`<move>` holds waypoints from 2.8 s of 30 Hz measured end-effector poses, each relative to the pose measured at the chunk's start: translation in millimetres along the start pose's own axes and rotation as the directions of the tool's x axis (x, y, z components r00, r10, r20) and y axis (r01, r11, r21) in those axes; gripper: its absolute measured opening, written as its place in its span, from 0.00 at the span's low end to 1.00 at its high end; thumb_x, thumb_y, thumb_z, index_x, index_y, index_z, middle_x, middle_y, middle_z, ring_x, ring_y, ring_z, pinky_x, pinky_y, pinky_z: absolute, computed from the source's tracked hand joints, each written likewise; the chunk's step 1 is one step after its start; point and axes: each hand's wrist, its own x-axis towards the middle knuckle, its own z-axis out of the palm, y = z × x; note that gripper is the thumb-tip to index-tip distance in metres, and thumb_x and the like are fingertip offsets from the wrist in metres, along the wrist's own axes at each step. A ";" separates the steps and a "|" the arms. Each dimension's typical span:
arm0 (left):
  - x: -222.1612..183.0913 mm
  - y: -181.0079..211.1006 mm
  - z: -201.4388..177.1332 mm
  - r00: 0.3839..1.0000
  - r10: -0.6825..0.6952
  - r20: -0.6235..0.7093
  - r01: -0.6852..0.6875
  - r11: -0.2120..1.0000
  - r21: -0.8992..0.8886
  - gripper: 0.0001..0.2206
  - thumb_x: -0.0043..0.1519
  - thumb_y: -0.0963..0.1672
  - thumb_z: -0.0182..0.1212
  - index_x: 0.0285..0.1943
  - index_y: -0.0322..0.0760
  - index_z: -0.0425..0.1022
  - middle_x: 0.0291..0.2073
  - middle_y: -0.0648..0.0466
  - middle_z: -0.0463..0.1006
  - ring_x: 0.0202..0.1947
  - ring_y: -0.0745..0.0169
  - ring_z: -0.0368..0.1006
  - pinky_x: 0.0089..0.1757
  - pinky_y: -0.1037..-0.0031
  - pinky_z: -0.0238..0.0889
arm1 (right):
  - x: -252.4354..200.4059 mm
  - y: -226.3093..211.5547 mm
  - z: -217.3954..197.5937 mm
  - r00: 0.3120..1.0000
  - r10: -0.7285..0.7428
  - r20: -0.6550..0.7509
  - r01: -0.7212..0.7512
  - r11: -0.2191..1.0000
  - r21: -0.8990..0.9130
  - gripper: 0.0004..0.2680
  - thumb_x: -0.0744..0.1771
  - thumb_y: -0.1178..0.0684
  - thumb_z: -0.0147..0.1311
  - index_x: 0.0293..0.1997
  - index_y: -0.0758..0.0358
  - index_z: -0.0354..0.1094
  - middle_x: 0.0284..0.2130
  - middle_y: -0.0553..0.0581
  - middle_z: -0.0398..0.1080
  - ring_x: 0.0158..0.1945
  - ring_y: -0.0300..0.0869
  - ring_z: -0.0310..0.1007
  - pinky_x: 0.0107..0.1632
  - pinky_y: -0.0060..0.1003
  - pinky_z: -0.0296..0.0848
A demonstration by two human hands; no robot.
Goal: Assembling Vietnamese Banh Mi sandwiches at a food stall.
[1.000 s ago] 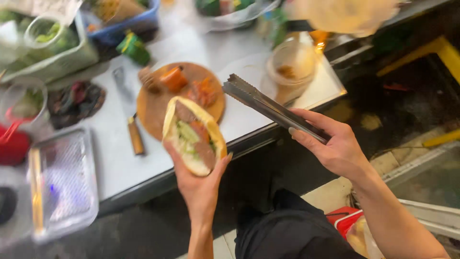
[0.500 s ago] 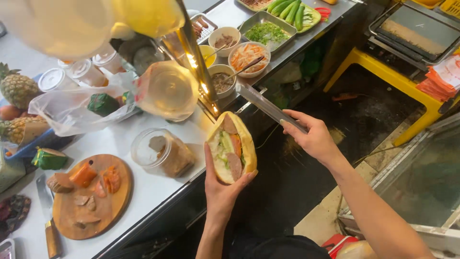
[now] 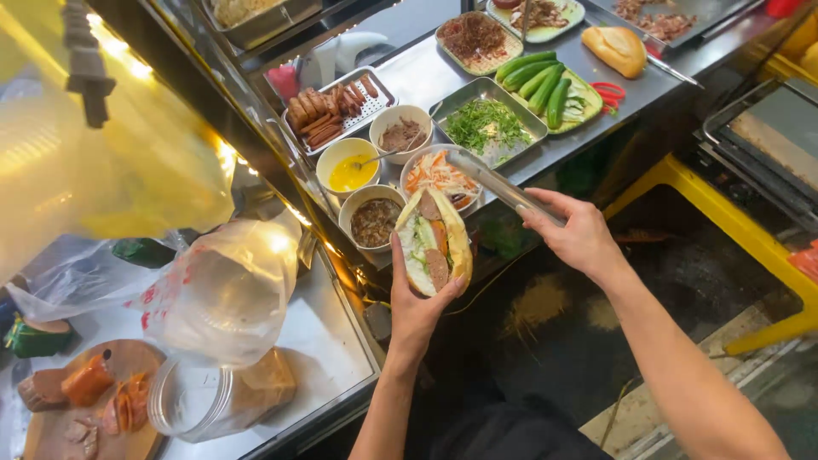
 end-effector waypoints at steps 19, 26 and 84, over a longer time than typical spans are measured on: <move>138.5 -25.3 49.3 0.800 0.122 -0.587 -0.041 0.988 0.150 0.53 0.53 0.36 0.72 0.83 0.36 0.32 0.72 0.40 0.60 0.67 0.54 0.65 0.62 0.66 0.64 | 478.0 11.9 224.3 0.882 -0.124 0.455 0.219 0.962 -0.163 0.15 0.65 0.43 0.62 0.51 0.59 0.78 0.29 0.54 0.79 0.29 0.37 0.78 0.34 0.35 0.76; 176.1 -36.4 72.1 0.680 0.065 -0.731 -0.082 0.997 0.012 0.54 0.53 0.35 0.70 0.84 0.40 0.31 0.72 0.40 0.60 0.60 0.52 0.69 0.49 0.63 0.69 | 543.4 24.9 279.9 0.892 -0.090 0.442 0.257 0.907 -0.333 0.13 0.62 0.44 0.65 0.48 0.53 0.80 0.27 0.54 0.78 0.29 0.40 0.78 0.38 0.36 0.74; 164.0 -95.7 52.1 0.669 0.399 -0.627 0.038 0.824 0.565 0.57 0.50 0.40 0.79 0.83 0.36 0.35 0.78 0.33 0.52 0.76 0.39 0.54 0.70 0.60 0.51 | 204.9 -64.3 -37.8 0.735 -0.429 0.525 0.531 0.846 -0.052 0.15 0.68 0.53 0.63 0.61 0.62 0.73 0.38 0.53 0.79 0.36 0.28 0.72 0.39 0.26 0.73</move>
